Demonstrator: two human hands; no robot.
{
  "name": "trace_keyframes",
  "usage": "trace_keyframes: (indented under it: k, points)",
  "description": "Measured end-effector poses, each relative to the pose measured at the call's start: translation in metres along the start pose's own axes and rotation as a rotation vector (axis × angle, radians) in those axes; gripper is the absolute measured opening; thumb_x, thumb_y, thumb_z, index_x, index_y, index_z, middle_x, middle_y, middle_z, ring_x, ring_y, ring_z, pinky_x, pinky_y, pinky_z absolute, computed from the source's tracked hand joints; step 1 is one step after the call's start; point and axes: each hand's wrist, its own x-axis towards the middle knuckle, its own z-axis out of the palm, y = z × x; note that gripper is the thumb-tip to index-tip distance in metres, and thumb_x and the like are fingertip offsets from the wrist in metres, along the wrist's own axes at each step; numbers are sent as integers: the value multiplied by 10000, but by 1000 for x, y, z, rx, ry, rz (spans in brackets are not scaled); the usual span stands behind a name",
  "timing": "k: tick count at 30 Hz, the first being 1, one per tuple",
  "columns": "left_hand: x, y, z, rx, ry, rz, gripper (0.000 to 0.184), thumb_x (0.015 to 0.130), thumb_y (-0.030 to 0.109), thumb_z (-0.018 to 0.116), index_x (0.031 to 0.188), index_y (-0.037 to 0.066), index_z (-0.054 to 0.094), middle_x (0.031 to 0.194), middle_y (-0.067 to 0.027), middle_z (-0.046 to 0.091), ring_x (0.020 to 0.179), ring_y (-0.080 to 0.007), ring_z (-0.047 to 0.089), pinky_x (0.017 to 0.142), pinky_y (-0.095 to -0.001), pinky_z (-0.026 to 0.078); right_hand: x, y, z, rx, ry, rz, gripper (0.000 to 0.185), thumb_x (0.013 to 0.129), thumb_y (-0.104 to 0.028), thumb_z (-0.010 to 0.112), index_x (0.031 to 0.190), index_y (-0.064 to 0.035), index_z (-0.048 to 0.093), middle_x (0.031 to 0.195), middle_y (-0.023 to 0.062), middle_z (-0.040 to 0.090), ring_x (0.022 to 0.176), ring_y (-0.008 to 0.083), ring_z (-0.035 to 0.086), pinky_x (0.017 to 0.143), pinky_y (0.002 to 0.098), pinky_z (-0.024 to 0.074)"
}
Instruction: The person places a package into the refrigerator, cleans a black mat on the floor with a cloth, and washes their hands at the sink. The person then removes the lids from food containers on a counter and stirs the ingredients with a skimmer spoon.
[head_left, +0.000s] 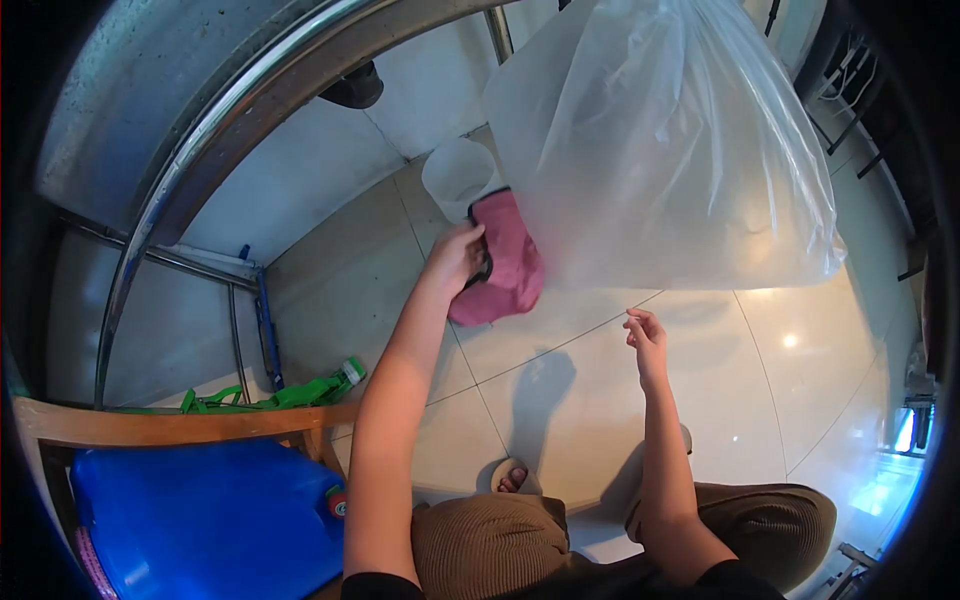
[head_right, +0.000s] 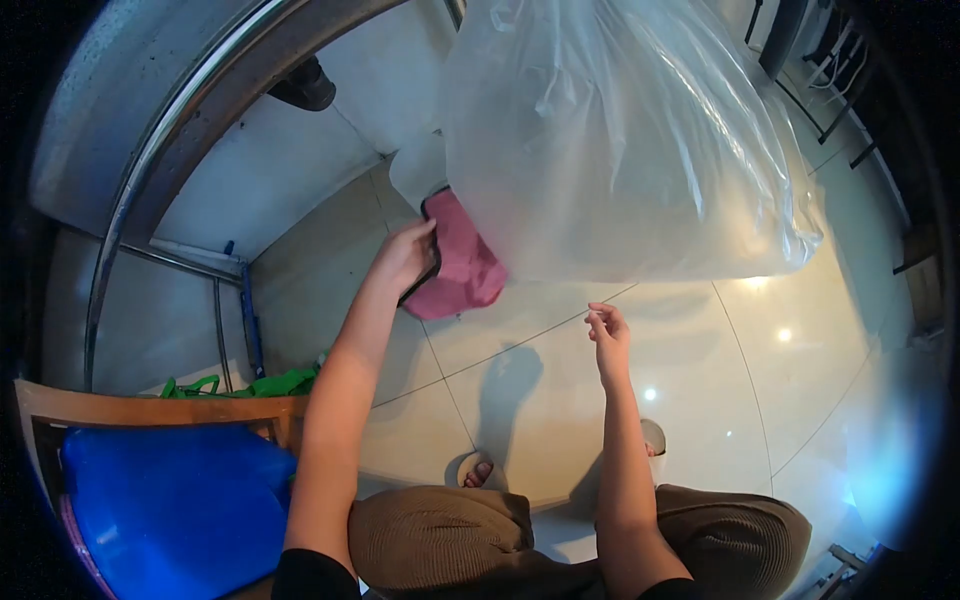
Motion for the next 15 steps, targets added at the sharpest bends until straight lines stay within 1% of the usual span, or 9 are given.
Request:
trace_keyframes:
  k: [1,3,5,6,8,10,12,14,15]
  points:
    - [15,10,4,-47,-48,-3,191,785,145,505,945,41,501,868,-31,566,818,-138,529,717,-244,414,0,2,-1,-12,3,2,193,795,-159,502,949,-43,515,733,6,492,577,48,388,562,176,347]
    - [52,33,2,-25,-1,55,218,777,160,514,959,41,494,915,-44,564,857,-162,528,737,-264,414,-3,4,-3,-21,12,7,191,794,-156,500,947,-43,515,733,6,493,576,48,389,562,176,346]
    - [76,63,2,-201,-16,142,229,793,167,491,981,37,485,970,-71,554,904,-188,521,770,-288,410,-4,5,-4,-34,27,27,188,793,-151,496,944,-42,516,733,6,493,574,48,390,561,174,343]
    - [80,74,-1,-202,-18,145,229,793,167,491,981,37,485,970,-71,554,904,-188,521,770,-288,410,-5,6,-5,-34,27,23,188,793,-151,496,944,-42,516,733,6,493,574,48,390,561,174,343]
    - [77,99,-9,-505,29,305,237,812,155,455,1006,21,470,1015,-110,536,953,-219,503,796,-337,408,-6,7,-4,-35,35,35,181,793,-145,491,938,-41,518,734,7,494,573,48,391,562,174,343]
    - [93,92,-49,-640,113,403,122,818,132,445,876,38,499,796,-96,562,712,-203,545,696,-317,470,-8,7,-3,-38,34,43,177,793,-142,488,935,-41,519,735,7,494,572,48,392,563,174,343]
    - [114,71,-93,-811,328,281,176,819,69,377,936,-19,475,908,-135,541,766,-240,539,618,-344,490,-10,7,-4,-45,11,55,170,792,-134,490,929,-38,519,731,7,495,583,49,396,567,175,344]
    - [117,42,-112,-987,279,202,164,816,55,359,877,-27,487,817,-134,543,690,-231,534,569,-310,503,-8,4,0,-54,-4,65,167,791,-130,491,926,-36,519,729,6,495,588,50,397,570,175,345]
    - [117,34,-110,-990,283,200,164,816,55,359,877,-27,487,817,-134,543,690,-231,534,569,-310,503,-10,1,5,-58,-32,56,166,791,-126,492,926,-34,519,729,7,496,597,51,400,573,177,347]
